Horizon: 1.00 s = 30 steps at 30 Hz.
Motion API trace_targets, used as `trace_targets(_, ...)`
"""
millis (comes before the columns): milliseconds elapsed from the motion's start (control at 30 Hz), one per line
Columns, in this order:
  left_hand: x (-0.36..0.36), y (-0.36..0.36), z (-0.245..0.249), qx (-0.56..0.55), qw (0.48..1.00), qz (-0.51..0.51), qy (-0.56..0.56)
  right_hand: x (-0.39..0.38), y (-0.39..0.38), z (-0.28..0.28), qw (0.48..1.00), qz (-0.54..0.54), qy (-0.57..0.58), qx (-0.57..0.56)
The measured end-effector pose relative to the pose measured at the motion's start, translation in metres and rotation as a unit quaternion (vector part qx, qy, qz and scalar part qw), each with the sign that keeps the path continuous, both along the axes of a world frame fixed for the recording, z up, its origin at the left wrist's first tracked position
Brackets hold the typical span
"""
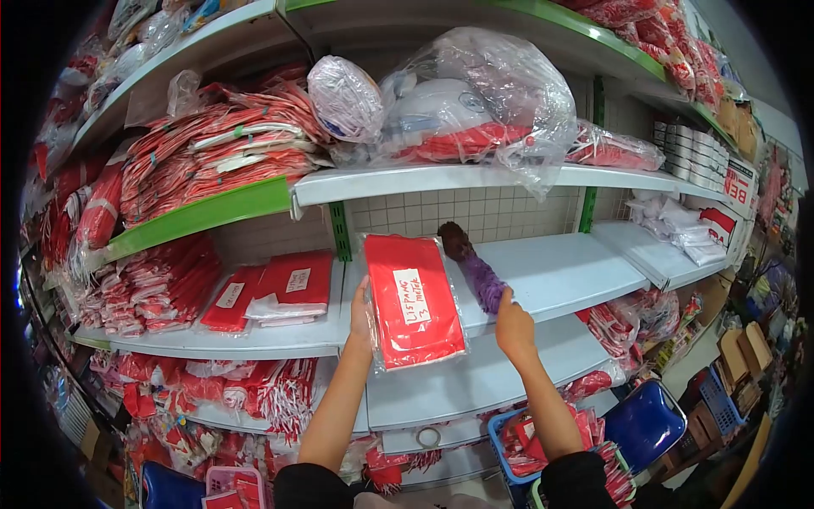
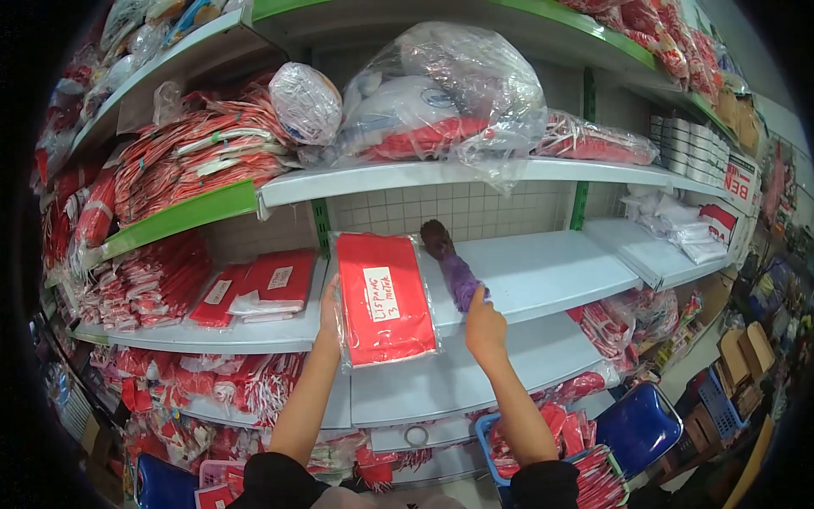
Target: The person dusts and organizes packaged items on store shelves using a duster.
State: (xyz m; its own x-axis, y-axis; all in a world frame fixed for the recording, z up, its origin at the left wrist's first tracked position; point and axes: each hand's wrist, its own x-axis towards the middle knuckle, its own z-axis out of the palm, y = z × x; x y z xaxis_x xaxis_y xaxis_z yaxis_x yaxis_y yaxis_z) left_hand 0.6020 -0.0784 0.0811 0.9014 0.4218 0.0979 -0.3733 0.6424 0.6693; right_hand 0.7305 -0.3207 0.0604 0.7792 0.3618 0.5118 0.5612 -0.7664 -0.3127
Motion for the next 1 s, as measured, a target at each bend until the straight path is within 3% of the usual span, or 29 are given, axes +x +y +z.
trace_targets(67, 0.017, 0.011, -0.008, -0.018, 0.999, -0.042, 0.012, -0.004, -0.018, -0.009, 0.995, 0.045, 0.036, 0.085)
trace_targets(133, 0.027, 0.000, -0.002, -0.031, 0.999, -0.009, -0.004, -0.020, -0.041, -0.010, 0.972, 0.094, 0.123, 0.178)
trace_targets(200, 0.035, -0.011, 0.000, -0.027, 0.999, 0.043, -0.012, -0.032, -0.043, -0.049, 0.948, 0.184, 0.115, 0.234)
trace_targets(267, 0.040, -0.020, -0.006, -0.007, 0.993, 0.115, -0.010, -0.066, -0.039, -0.080, 0.931, 0.208, 0.154, 0.256)
trace_targets(300, 0.060, 0.008, -0.022, 0.031, 0.980, -0.075, -0.182, -0.081, -0.042, -0.086, 0.923, 0.257, 0.189, 0.214)
trace_targets(333, 0.091, 0.062, -0.050, 0.068, 0.900, -0.260, -0.343, -0.092, -0.047, -0.086, 0.910, 0.305, 0.223, 0.171)
trace_targets(400, 0.096, 0.080, -0.068, 0.058, 0.872, -0.297, -0.384, -0.105, -0.054, -0.076, 0.897, 0.323, 0.236, 0.185)
trace_targets(433, 0.073, 0.054, -0.066, 0.012, 0.950, -0.155, -0.272, -0.109, -0.054, -0.075, 0.890, 0.333, 0.245, 0.194)
trace_targets(467, 0.051, 0.026, -0.058, -0.035, 0.988, -0.005, -0.150, -0.106, -0.052, -0.076, 0.901, 0.293, 0.253, 0.199)
trace_targets(533, 0.035, -0.007, -0.025, -0.073, 0.993, 0.088, -0.022, -0.098, -0.052, -0.079, 0.919, 0.207, 0.266, 0.205)
trace_targets(600, 0.036, -0.004, -0.028, -0.030, 0.995, 0.085, -0.038, -0.100, -0.052, -0.083, 0.908, 0.258, 0.257, 0.208)
trace_targets(667, 0.051, 0.022, -0.056, -0.107, 0.976, -0.040, -0.186, -0.103, -0.057, -0.092, 0.892, 0.336, 0.253, 0.167)
trace_targets(733, 0.056, 0.037, -0.075, -0.149, 0.929, -0.169, -0.293, -0.100, -0.056, -0.088, 0.894, 0.317, 0.243, 0.200)
trace_targets(800, 0.047, 0.024, -0.059, -0.025, 0.995, 0.010, -0.095, -0.094, -0.051, -0.081, 0.895, 0.301, 0.233, 0.233)
trace_targets(833, 0.040, 0.000, -0.035, -0.058, 0.991, 0.118, -0.022, -0.089, -0.048, -0.081, 0.916, 0.239, 0.232, 0.223)
trace_targets(933, 0.037, 0.006, -0.041, 0.036, 0.995, 0.089, -0.040, -0.089, -0.040, -0.073, 0.925, 0.249, 0.231, 0.169)
trace_targets(1000, 0.047, 0.017, -0.055, 0.089, 0.986, 0.138, -0.032, -0.093, -0.039, -0.062, 0.884, 0.360, 0.252, 0.158)
